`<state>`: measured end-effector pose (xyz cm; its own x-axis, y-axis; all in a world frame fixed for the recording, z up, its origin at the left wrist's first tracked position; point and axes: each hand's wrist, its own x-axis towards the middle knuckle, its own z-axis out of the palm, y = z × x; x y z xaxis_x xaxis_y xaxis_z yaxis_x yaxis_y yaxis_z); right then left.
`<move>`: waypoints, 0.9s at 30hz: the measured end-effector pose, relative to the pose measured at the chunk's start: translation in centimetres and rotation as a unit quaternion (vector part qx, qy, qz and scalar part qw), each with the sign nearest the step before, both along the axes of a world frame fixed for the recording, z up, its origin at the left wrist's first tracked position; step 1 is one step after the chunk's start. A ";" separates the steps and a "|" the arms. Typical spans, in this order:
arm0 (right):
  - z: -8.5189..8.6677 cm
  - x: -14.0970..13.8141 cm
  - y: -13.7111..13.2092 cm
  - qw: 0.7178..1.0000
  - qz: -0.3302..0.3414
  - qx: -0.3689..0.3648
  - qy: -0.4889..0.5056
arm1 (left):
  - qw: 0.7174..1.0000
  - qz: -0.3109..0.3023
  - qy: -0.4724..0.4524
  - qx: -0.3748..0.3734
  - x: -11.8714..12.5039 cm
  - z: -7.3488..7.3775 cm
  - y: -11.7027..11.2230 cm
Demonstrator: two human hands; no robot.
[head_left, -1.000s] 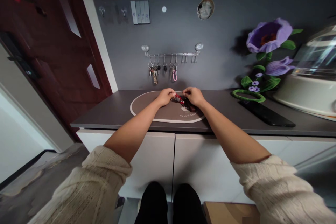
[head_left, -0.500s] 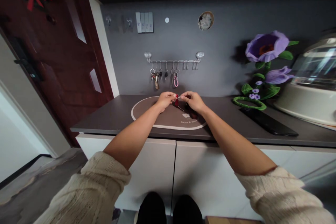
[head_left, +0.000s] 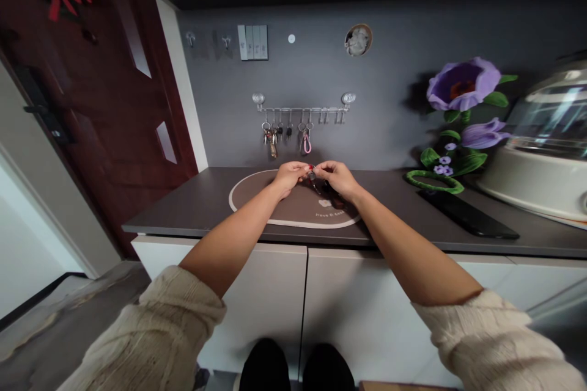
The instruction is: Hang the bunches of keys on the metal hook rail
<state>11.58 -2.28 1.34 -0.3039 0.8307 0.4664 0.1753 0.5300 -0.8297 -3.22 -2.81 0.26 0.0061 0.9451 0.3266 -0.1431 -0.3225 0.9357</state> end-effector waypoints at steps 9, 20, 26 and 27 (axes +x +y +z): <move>0.2 -0.1 -0.1 0.999 -0.023 -0.006 0.029 | 0.999 -0.010 0.026 0.036 0.1 -0.1 -0.1; 0.4 0.6 0.6 0.993 -0.071 0.090 0.018 | 0.993 0.042 0.097 0.043 0.3 0.0 -0.3; 0.3 0.7 0.9 0.991 -0.080 0.099 0.044 | 0.973 0.084 0.183 0.109 0.3 -0.4 0.2; 0.3 0.7 0.9 0.991 -0.081 0.096 0.055 | 0.967 0.095 0.201 0.126 0.2 -0.5 0.3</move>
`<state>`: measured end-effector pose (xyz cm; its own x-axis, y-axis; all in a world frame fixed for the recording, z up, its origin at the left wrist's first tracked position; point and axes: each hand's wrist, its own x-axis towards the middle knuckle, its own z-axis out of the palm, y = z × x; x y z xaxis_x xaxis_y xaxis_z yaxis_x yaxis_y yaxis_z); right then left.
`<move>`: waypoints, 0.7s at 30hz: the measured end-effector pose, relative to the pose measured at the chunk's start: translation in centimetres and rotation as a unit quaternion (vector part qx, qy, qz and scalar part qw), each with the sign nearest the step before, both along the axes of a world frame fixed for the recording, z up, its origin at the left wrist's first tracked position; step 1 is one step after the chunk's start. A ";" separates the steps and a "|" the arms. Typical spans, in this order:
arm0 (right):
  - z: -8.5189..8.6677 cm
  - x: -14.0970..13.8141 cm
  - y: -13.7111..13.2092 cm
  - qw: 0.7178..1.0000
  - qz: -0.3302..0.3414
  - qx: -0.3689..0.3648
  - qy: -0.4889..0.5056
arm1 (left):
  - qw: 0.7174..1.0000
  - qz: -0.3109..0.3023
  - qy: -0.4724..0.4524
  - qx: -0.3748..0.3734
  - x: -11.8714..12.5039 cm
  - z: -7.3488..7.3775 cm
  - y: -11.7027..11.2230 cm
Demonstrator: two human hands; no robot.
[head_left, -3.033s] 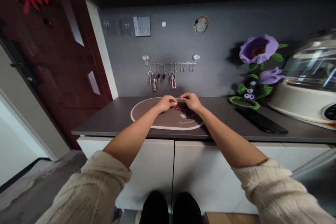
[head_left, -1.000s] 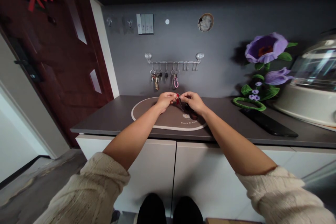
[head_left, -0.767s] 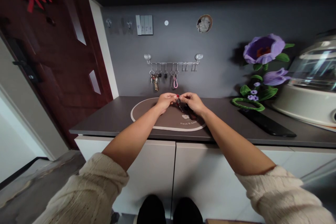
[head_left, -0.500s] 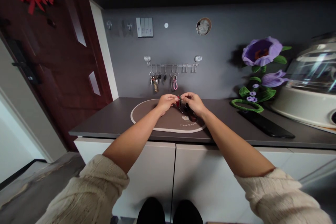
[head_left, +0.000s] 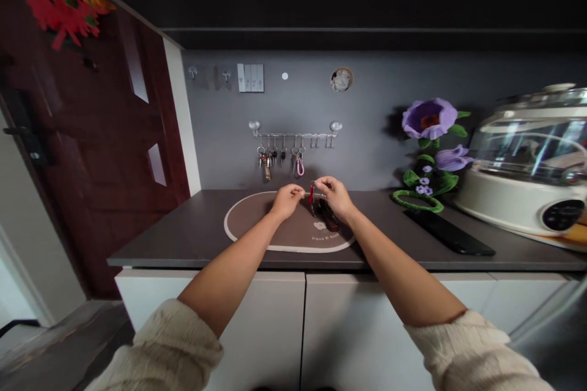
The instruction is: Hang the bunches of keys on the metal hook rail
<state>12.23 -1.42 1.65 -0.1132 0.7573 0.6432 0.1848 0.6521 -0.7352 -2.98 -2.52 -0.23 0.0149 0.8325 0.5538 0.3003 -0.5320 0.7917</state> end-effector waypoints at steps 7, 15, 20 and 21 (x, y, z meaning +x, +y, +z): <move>1.7 -0.3 -0.1 0.999 0.004 -0.032 0.038 | 0.991 0.055 0.091 0.082 -0.2 -0.5 0.5; 3.8 -0.6 0.9 0.991 0.058 -0.091 0.076 | 0.984 0.074 0.131 0.100 0.0 -0.6 0.8; 5.0 -0.8 1.1 0.983 0.068 -0.133 0.107 | 0.985 0.080 0.123 0.089 -0.1 -0.7 0.9; 5.3 -0.9 1.2 0.981 0.070 -0.139 0.114 | 0.986 0.080 0.120 0.087 -0.1 -0.7 0.9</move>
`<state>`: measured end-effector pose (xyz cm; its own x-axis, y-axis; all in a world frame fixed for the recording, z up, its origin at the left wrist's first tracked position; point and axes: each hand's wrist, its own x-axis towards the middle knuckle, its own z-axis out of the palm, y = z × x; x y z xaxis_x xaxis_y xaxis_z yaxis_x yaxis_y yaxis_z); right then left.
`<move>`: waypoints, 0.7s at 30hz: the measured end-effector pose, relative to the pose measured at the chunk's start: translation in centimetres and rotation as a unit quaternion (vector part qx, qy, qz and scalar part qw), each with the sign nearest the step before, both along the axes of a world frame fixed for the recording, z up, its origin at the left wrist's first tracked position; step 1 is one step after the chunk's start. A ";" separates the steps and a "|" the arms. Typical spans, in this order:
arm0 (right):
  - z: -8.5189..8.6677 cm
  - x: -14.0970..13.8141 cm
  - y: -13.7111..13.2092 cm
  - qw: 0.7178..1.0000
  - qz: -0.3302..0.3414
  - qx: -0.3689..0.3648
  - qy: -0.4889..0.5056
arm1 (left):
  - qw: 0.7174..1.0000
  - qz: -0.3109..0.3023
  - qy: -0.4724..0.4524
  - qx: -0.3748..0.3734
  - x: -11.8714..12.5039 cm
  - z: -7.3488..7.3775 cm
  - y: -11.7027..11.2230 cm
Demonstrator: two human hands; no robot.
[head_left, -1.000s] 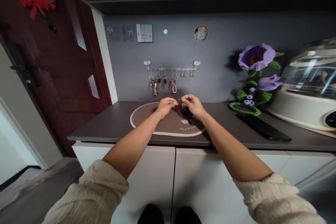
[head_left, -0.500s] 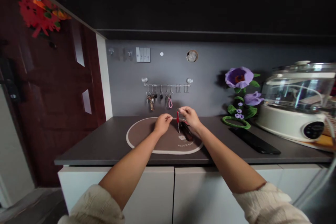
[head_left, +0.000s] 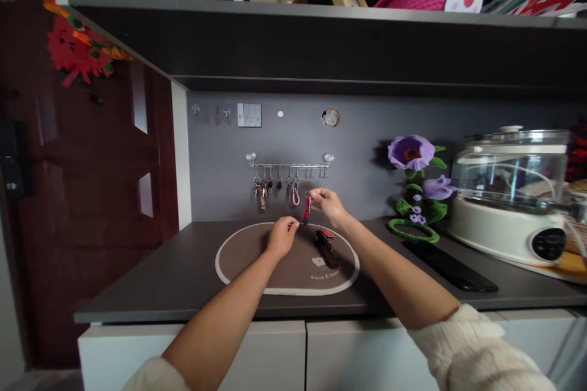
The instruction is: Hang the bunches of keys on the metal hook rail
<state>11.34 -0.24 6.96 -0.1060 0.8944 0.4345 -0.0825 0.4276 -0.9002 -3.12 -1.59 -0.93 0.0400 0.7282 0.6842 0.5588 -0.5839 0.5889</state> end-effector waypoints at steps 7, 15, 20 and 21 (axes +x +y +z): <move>2.1 -0.5 1.8 0.999 -0.003 -0.023 0.032 | 1.000 -0.002 -0.016 -0.018 0.0 -0.2 0.1; 3.9 -1.7 4.4 0.996 -0.054 -0.030 0.071 | 0.999 0.001 -0.024 -0.033 0.1 -0.3 0.3; 3.7 -2.3 7.1 0.988 -0.127 -0.029 0.086 | 0.999 0.003 -0.023 -0.030 0.0 -0.3 0.4; 3.6 -2.4 7.6 0.988 -0.135 -0.013 0.079 | 0.999 0.004 -0.023 -0.031 0.0 -0.3 0.4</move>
